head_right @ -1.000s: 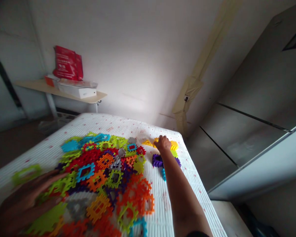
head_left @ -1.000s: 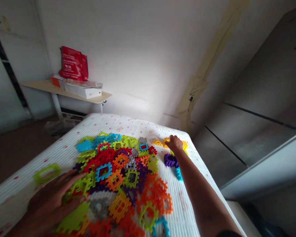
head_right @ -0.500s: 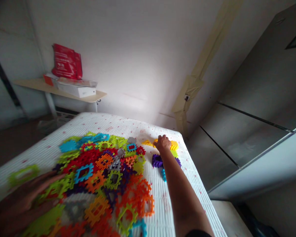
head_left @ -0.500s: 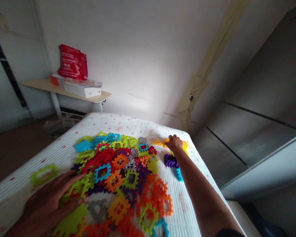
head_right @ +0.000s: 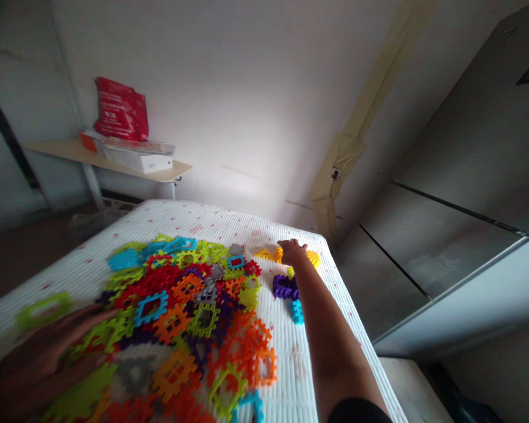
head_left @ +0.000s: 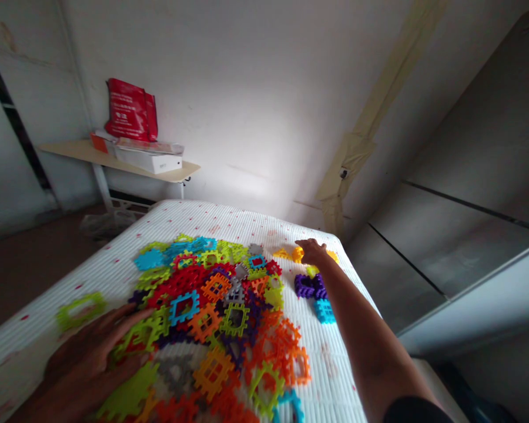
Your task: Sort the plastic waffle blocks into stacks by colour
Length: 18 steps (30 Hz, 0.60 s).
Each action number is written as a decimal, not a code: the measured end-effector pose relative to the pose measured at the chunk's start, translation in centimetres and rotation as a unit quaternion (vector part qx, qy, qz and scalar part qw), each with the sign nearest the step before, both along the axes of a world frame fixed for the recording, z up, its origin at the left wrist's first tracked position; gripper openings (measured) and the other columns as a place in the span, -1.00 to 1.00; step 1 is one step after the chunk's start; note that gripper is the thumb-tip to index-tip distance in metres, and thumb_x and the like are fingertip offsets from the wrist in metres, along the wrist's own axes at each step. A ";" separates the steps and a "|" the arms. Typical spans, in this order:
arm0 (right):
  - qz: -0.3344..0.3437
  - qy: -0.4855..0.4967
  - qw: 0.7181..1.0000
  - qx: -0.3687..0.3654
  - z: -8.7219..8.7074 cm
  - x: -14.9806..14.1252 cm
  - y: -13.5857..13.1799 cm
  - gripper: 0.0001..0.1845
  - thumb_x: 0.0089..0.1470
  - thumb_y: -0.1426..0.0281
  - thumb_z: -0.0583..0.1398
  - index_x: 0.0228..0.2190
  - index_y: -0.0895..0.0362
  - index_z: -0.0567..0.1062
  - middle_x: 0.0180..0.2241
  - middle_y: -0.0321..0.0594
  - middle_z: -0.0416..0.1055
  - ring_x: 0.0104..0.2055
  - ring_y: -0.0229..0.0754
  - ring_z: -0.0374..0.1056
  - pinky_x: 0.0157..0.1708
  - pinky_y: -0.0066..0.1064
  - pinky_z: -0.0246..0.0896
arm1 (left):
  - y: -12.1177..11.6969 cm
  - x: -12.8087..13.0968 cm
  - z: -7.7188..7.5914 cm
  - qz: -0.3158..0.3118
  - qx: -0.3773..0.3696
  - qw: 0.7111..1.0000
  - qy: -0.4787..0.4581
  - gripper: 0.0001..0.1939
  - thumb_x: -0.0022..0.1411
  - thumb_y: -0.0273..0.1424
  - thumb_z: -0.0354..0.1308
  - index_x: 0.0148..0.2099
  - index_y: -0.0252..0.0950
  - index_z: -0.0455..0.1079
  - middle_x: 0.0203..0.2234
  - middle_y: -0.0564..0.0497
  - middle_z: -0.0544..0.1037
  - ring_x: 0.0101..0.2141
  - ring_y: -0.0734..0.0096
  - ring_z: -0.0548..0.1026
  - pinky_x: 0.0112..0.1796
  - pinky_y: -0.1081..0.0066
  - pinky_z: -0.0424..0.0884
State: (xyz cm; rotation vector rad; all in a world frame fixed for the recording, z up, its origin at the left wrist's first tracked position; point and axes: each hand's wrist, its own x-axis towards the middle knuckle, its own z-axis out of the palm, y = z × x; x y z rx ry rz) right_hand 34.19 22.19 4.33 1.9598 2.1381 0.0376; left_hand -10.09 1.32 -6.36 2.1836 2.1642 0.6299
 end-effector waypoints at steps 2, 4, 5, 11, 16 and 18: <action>-0.006 0.001 1.000 -0.006 0.1 0.0 0.2 -0.20 -0.08 0.49 0.20 0.18 -0.14 0.13 0.21 -0.18 0.10 0.23 0.05 -0.07 0.05 0.18 -0.08 | -0.1 0.2 0.2 -0.016 0.007 1.000 -0.001 -0.40 0.05 -0.02 -0.09 0.05 -0.15 0.41 0.08 -0.08 0.42 0.08 0.06 0.33 0.07 0.14 0.20; -0.011 0.002 1.000 -0.010 0.2 0.0 0.4 -0.22 -0.09 0.49 0.20 0.17 -0.14 0.16 0.21 -0.18 0.11 0.22 0.05 -0.05 0.05 0.19 -0.08 | -0.1 0.3 0.4 -0.021 0.001 1.000 -0.006 -0.40 0.05 -0.02 -0.09 0.05 -0.15 0.41 0.08 -0.09 0.42 0.08 0.03 0.34 0.07 0.12 0.20; -0.013 0.002 1.000 -0.012 0.2 -0.1 0.5 -0.23 -0.09 0.48 0.21 0.16 -0.15 0.17 0.20 -0.19 0.12 0.22 0.06 -0.04 0.05 0.18 -0.07 | -0.2 0.3 0.5 -0.019 -0.003 1.000 -0.009 -0.41 0.04 -0.03 -0.09 0.05 -0.14 0.41 0.08 -0.07 0.42 0.08 0.03 0.33 0.07 0.12 0.20; -0.022 -0.003 1.000 -0.015 -0.1 -0.1 0.6 -0.28 -0.09 0.44 0.24 0.13 -0.12 0.23 0.13 -0.14 0.24 0.18 0.05 0.05 0.03 0.14 -0.06 | 0.0 -0.1 0.5 -0.030 -0.037 0.999 0.004 -0.39 0.05 -0.02 -0.08 0.08 -0.15 0.39 0.10 -0.10 0.40 0.10 0.02 0.32 0.07 0.09 0.20; -0.024 -0.008 1.000 -0.014 -0.2 -0.1 0.6 -0.31 -0.10 0.41 0.26 0.10 -0.09 0.25 0.07 -0.14 0.31 0.14 0.01 0.11 0.03 0.13 -0.04 | 0.0 -0.3 0.4 -0.021 -0.034 0.999 0.017 -0.37 0.08 0.00 -0.12 0.10 -0.16 0.37 0.13 -0.10 0.36 0.13 0.04 0.29 0.08 0.10 0.19; -0.024 -0.007 1.000 -0.011 -0.1 -0.2 0.4 -0.32 -0.09 0.42 0.25 0.10 -0.10 0.26 0.06 -0.16 0.32 0.13 0.02 0.12 0.02 0.13 -0.04 | -0.1 -0.3 0.7 -0.019 -0.062 0.998 0.016 -0.36 0.07 0.01 -0.10 0.12 -0.14 0.35 0.15 -0.08 0.35 0.14 0.04 0.27 0.09 0.10 0.19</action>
